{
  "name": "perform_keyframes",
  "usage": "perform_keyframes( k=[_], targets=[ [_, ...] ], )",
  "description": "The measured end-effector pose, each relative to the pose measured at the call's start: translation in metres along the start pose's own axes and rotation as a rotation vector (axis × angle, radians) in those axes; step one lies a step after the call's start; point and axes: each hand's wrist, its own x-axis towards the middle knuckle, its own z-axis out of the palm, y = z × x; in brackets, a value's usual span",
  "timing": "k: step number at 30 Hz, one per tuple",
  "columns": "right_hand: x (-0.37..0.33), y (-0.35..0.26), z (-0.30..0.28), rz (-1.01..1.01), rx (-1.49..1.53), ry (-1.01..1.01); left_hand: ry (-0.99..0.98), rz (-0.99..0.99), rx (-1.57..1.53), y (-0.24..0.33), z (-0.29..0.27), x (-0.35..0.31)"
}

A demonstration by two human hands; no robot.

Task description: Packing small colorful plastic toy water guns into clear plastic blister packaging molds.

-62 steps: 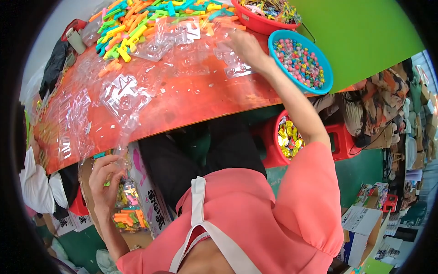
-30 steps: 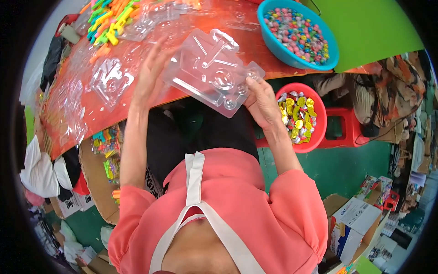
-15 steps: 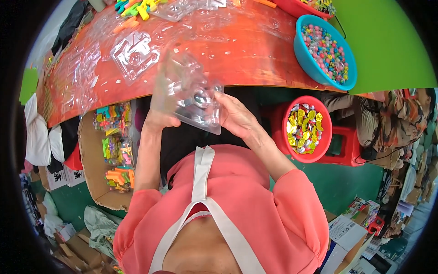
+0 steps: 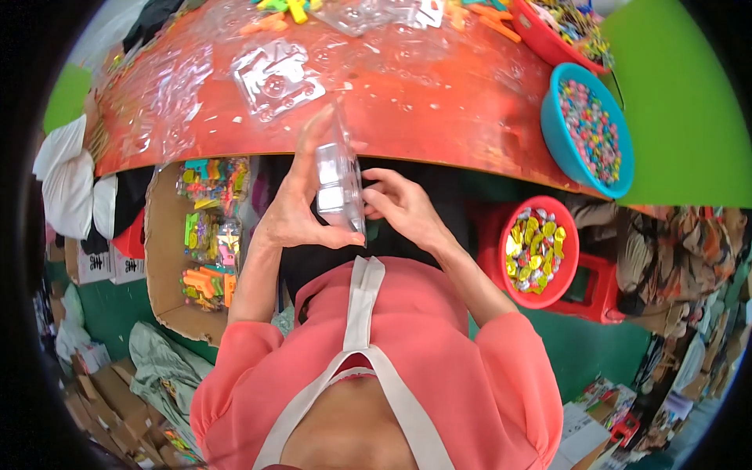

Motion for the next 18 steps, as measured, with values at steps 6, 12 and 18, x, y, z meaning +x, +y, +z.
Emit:
perform_keyframes(
  k=[6,12,18],
  targets=[
    [-0.013,-0.061,-0.024,-0.104,0.144,-0.021,-0.048,-0.035,0.199,-0.002,-0.01,-0.017],
    [0.001,-0.093,-0.003,0.064,0.024,-0.257,-0.123,0.013,0.255,-0.001,-0.014,-0.015],
    [0.016,-0.086,0.007,0.079,0.157,-0.385,-0.043,-0.011,0.168,-0.008,-0.015,-0.024]
  ],
)
